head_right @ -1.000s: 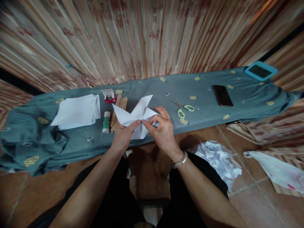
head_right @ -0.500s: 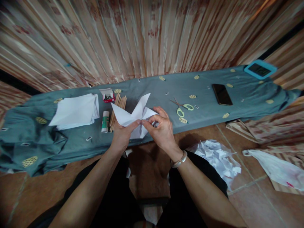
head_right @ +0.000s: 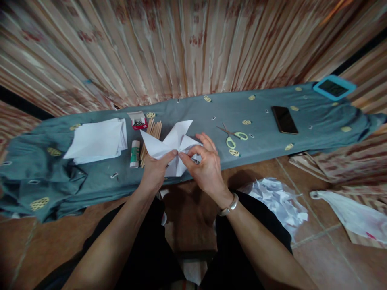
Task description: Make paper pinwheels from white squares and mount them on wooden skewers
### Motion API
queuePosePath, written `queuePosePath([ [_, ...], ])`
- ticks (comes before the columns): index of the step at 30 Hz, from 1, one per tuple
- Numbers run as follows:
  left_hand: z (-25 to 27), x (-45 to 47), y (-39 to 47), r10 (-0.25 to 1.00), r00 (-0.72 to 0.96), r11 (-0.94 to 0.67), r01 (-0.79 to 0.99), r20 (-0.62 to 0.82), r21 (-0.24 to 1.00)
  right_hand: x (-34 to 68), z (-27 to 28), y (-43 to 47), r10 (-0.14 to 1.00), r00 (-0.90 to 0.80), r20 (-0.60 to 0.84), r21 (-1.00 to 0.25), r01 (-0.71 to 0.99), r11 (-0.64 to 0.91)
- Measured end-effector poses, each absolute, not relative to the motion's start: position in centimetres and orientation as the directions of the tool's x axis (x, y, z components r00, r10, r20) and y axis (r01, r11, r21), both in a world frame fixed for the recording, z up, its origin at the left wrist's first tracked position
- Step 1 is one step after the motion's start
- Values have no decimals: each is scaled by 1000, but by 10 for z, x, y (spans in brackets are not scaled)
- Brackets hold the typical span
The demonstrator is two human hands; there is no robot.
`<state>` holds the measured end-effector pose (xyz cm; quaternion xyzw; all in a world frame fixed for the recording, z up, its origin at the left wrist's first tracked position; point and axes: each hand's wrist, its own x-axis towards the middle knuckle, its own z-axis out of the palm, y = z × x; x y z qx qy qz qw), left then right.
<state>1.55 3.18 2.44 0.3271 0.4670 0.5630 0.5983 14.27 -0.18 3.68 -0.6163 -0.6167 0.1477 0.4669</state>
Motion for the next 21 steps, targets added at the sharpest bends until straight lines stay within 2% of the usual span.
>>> queuePosePath([
  [7,20,8,41,978,-2,182,-480,-209,858,147,55,-15,871,159,464,-718,644,265],
  [11,23,4,41,975,23,203,-481,-220,853,160,59,-15,863,249,439,-789,566,238],
  [13,24,3,40,972,52,225,-479,-229,848,167,56,-10,879,321,353,-883,426,199],
  [16,24,2,37,964,109,264,-472,-241,841,175,49,-2,942,329,68,-992,127,27],
  [18,22,2,36,961,136,277,-457,-241,845,176,48,1,960,259,-109,-994,-22,-107],
  [21,21,3,35,954,163,298,-418,-252,858,173,52,1,958,171,-229,-965,-166,-202],
])
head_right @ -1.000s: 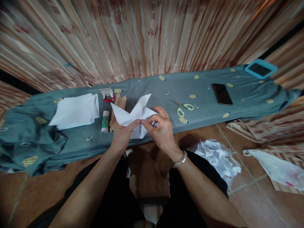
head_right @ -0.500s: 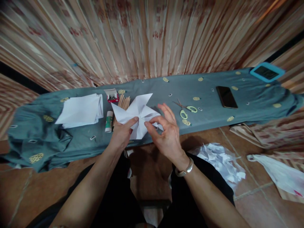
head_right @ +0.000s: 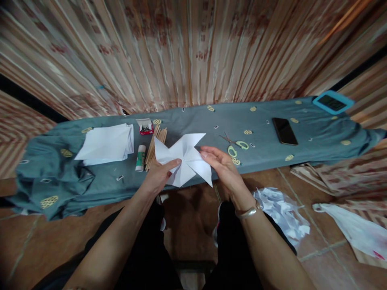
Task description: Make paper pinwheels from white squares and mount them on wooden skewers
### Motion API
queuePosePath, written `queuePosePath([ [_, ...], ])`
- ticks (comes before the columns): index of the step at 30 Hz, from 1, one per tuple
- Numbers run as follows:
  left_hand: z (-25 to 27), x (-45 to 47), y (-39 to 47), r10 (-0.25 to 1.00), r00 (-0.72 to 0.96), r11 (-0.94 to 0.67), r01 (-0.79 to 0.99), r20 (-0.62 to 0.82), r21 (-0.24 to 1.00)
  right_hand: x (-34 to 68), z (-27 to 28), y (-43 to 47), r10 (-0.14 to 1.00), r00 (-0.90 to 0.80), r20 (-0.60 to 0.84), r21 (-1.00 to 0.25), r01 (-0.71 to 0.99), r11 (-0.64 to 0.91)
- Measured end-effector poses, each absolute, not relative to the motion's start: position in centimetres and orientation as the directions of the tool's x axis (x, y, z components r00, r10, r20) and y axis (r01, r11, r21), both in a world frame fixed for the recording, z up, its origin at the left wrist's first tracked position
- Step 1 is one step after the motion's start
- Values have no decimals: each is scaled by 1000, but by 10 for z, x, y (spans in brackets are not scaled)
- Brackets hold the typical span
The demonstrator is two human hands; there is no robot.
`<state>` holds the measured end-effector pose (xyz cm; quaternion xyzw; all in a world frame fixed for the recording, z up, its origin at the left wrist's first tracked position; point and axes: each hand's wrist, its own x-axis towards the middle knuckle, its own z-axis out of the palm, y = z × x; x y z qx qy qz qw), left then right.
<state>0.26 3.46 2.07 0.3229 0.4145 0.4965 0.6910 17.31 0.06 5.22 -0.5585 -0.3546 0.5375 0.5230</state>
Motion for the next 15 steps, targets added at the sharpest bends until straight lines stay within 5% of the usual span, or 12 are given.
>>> queuePosePath([
  [8,26,4,32,960,181,258,-254,-216,932,162,58,3,953,-40,-301,-923,-240,-301],
  [15,22,5,30,956,181,268,-203,-233,942,158,50,6,945,-13,-326,-923,-213,-321],
])
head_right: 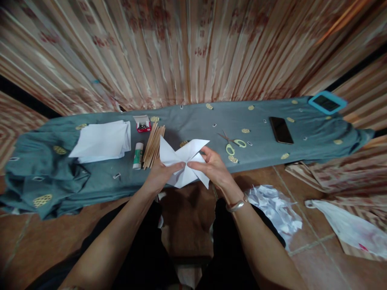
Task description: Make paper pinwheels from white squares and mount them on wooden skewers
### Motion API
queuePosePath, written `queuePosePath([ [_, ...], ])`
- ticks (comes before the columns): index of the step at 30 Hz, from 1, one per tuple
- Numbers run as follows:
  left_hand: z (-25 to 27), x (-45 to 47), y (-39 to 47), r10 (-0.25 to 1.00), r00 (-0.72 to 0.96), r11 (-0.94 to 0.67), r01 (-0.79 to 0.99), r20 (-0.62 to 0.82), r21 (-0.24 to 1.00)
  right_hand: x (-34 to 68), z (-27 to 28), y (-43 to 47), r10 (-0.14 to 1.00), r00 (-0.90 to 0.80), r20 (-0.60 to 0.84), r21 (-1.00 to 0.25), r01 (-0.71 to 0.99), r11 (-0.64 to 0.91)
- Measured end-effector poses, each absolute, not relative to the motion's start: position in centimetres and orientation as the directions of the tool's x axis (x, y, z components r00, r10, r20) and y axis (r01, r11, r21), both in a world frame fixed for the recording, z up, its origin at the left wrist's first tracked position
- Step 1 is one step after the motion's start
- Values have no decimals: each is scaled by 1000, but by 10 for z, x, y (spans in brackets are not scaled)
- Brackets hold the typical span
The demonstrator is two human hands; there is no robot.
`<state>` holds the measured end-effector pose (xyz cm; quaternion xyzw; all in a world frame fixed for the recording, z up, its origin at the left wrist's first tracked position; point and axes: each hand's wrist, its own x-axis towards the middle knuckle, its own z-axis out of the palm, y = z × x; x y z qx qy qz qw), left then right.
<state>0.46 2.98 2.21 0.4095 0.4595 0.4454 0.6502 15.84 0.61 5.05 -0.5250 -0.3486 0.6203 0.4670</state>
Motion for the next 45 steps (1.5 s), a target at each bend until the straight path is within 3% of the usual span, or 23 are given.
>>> queuePosePath([
  [6,20,7,28,954,195,272,-228,-230,935,155,48,7,947,44,-318,-931,-203,-303],
  [13,18,10,28,974,158,191,-175,-164,966,151,43,7,955,121,-273,-961,-74,-265],
  [23,13,9,30,968,214,159,-129,-129,979,150,38,8,959,175,-224,-974,-67,-215],
  [35,17,14,29,971,143,216,-165,-194,962,149,36,7,961,188,-204,-979,-66,-195],
  [45,17,8,28,977,137,187,-203,-161,961,146,45,6,970,131,-206,-977,-77,-197],
])
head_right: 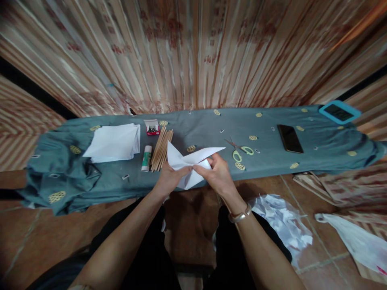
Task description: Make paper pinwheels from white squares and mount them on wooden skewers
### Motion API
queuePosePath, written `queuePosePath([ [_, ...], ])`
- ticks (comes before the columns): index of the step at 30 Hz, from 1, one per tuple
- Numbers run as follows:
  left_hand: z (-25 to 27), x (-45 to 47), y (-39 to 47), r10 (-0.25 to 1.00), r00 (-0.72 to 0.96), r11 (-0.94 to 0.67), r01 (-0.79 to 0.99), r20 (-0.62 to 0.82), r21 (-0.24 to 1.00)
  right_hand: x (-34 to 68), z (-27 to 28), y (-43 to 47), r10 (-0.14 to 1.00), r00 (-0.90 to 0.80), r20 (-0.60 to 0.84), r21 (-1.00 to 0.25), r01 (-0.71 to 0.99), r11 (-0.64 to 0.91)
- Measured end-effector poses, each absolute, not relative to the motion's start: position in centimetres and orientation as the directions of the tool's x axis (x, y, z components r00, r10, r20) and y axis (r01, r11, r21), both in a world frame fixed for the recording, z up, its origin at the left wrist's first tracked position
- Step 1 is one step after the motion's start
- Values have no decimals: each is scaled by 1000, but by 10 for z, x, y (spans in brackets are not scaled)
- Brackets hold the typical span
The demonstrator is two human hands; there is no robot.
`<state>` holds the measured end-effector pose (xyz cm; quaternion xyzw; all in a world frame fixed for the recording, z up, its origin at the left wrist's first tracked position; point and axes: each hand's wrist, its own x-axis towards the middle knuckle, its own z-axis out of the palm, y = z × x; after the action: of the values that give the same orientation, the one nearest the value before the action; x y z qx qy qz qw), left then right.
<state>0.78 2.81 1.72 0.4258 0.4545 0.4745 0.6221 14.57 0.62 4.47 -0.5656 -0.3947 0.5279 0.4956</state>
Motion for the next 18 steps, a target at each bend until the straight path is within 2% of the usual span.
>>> queuePosePath([
  [4,21,1,33,988,81,148,-219,-133,964,152,50,10,982,91,-164,-983,-97,-155],
  [7,24,-11,43,994,-36,93,-246,-105,965,160,46,17,973,199,-119,-987,-132,-94],
  [11,35,-39,63,956,-270,31,-299,-115,954,163,26,30,938,330,-109,-990,-117,-74],
  [14,46,-68,75,893,-446,-111,-347,-60,931,145,10,46,950,312,-22,-999,26,-32],
  [18,52,-103,85,787,-616,-271,-364,-13,891,101,7,82,984,111,138,-946,310,98],
])
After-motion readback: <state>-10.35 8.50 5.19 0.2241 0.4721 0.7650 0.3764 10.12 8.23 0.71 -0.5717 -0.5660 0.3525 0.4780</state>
